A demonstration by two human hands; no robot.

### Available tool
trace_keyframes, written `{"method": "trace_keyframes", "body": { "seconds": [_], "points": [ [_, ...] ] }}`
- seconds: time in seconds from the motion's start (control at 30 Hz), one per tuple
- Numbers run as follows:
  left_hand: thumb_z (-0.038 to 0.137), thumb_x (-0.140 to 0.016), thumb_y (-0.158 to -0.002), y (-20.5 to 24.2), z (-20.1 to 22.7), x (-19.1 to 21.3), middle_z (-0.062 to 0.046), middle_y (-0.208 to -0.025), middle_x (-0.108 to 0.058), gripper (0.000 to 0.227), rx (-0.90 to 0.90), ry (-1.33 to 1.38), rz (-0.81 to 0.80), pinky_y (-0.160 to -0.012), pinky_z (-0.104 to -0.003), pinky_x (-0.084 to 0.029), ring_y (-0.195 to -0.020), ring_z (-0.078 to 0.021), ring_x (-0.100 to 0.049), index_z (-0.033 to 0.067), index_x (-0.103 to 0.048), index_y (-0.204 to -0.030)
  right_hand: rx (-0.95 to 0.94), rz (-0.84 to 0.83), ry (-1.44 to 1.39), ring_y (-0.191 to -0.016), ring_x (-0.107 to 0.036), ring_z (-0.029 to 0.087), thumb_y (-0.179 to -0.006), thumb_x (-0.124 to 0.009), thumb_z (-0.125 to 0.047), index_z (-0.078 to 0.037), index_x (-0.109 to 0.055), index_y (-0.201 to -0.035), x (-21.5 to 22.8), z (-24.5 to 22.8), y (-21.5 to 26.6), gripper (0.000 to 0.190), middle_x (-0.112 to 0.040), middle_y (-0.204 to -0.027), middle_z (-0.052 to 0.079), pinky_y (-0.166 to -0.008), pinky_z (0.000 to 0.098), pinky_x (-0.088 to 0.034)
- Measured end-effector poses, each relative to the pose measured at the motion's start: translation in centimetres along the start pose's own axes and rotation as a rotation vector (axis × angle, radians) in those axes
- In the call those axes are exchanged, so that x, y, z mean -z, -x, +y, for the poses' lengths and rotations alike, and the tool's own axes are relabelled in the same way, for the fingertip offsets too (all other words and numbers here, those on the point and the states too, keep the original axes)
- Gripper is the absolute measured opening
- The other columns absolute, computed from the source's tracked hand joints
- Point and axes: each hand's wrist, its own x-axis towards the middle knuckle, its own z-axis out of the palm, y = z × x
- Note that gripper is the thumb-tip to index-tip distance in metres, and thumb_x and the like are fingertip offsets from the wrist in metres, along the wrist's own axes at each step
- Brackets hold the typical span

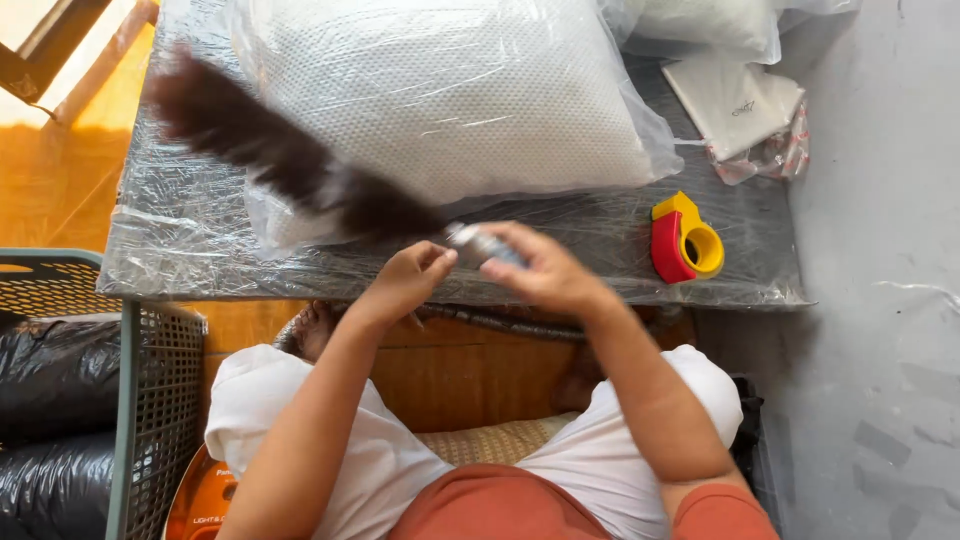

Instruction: The person stuffs a cushion into a plastic bag, brushes it off, and uses a vacuum hose to extract air and compress the cushion.

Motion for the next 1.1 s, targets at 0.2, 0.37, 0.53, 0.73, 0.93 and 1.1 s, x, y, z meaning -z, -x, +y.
{"method": "trace_keyframes", "body": {
  "seconds": [0.2,0.37,0.53,0.73,0.93,1.1],
  "points": [
    [0.065,-0.063,-0.093,-0.7,1.9,1.1,-0.041,-0.145,-0.036,0.104,-0.021,0.881,0.232,-0.093,-0.061,-0.053,-0.131,-0.0499,-0.051,-0.0181,-0.029,-0.145,-0.291,0.982,0.81,-0.082,-0.069,0.048,-0.105,-0.068,-0.033,-0.001,-0.06,-0.11,19.9,16.4,1.1,0.034,-0.067,-0.088,0.024,-0.066,0.0536,-0.053],
    [0.045,-0.069,-0.098,-2.2,2.0,2.2,-0.034,-0.144,-0.033,0.088,-0.118,1.161,0.47,-0.102,-0.065,-0.045,-0.136,-0.0462,-0.041,-0.0172,-0.027,-0.144,-0.123,0.953,0.781,-0.112,-0.06,0.054,-0.106,-0.067,-0.028,0.003,-0.053,-0.134,20.2,14.7,-1.0,0.043,-0.062,-0.118,0.033,-0.095,0.0591,-0.047],
    [0.04,-0.07,-0.099,-6.1,-1.9,5.8,-0.014,-0.135,-0.046,0.061,-0.304,1.347,0.604,-0.102,-0.059,-0.044,-0.133,-0.0334,-0.048,0.0037,-0.043,-0.139,-0.22,0.727,0.636,-0.102,-0.066,0.051,-0.104,-0.063,-0.053,-0.012,-0.055,-0.12,10.8,11.5,-2.7,0.045,-0.068,-0.101,0.027,-0.084,0.0605,-0.052],
    [0.053,-0.067,-0.106,-5.3,-4.0,9.1,-0.025,-0.159,-0.026,0.076,-0.07,0.752,0.869,-0.12,-0.056,-0.03,-0.151,-0.0375,-0.025,0.0076,-0.028,-0.155,-0.347,0.257,0.325,-0.075,-0.073,0.044,-0.098,-0.055,-0.051,-0.012,-0.057,-0.103,-3.4,-1.5,4.6,0.039,-0.075,-0.076,0.02,-0.065,0.049,-0.053],
    [0.041,-0.065,-0.107,-0.9,-1.9,7.0,-0.037,-0.135,-0.048,0.064,-0.342,0.336,0.9,-0.111,-0.057,-0.039,-0.13,-0.0523,-0.049,-0.0106,-0.044,-0.139,-0.27,0.241,0.291,-0.086,-0.07,0.04,-0.097,-0.063,-0.027,-0.01,-0.068,-0.102,3.8,6.9,6.7,0.018,-0.07,-0.086,0.022,-0.079,0.0495,-0.056],
    [0.053,-0.063,-0.099,2.4,0.6,5.1,-0.038,-0.149,-0.031,0.088,-0.244,0.143,0.63,-0.116,-0.061,-0.032,-0.14,-0.0561,-0.034,-0.0097,-0.03,-0.149,-0.533,0.73,0.43,-0.055,-0.068,0.033,-0.111,-0.048,-0.052,-0.01,-0.056,-0.114,9.1,9.2,7.2,0.043,-0.064,-0.069,0.02,-0.045,0.0433,-0.054]
  ]
}}
